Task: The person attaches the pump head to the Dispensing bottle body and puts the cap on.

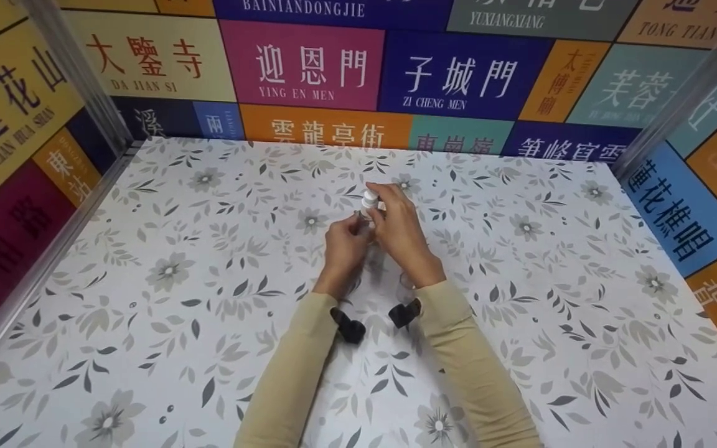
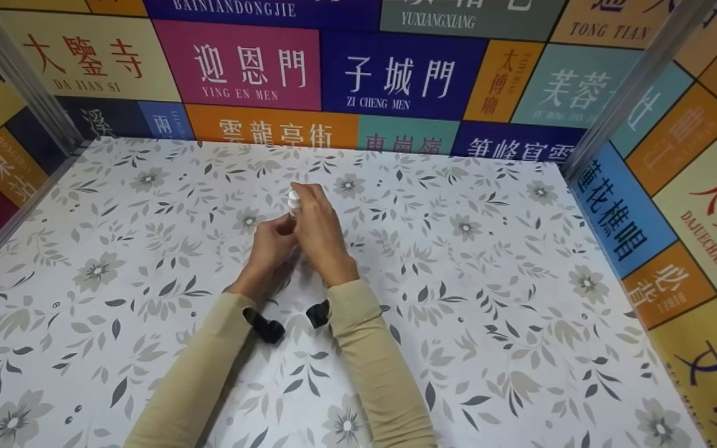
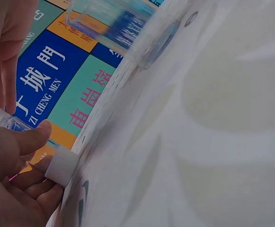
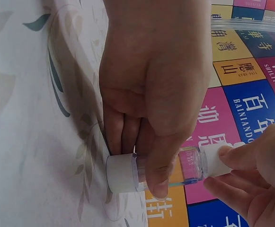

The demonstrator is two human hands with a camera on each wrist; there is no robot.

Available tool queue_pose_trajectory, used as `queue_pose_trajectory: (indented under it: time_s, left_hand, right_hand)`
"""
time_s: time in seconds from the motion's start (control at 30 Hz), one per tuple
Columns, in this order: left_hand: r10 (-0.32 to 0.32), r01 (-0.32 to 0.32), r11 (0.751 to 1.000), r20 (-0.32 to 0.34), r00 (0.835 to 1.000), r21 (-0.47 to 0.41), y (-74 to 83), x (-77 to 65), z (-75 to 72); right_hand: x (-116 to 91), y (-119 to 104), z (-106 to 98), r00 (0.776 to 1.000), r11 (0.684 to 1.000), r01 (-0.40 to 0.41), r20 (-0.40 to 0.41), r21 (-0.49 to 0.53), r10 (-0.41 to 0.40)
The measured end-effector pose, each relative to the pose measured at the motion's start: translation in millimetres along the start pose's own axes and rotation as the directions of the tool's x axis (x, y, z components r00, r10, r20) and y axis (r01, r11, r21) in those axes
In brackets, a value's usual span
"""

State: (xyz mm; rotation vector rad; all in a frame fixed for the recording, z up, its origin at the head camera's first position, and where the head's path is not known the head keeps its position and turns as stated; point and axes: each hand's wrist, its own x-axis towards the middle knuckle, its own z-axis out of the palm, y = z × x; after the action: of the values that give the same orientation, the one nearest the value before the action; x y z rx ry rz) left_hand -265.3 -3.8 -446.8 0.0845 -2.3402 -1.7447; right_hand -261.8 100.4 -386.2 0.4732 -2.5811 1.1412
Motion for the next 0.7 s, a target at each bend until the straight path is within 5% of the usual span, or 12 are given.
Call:
queue_pose_trajectory:
  time_s: [0.27,0.7]
  left_hand:
    - [-0.040,0.040,0.999,0.005,0.999,-0.007,-0.1,-0.3,-0.3]
    - [0.012,-0.012,1.000,0.001,1.000,0.028,-2.4,2.1,-0.2]
  right_hand:
    - [1.4,1.4,-1.8,1.000,1.000,0.021,-0.023,-0.003,-0.021]
    - [5.0,6.2,-0.7,0.999,0.991,-0.024,-0.032,0.134,0.029]
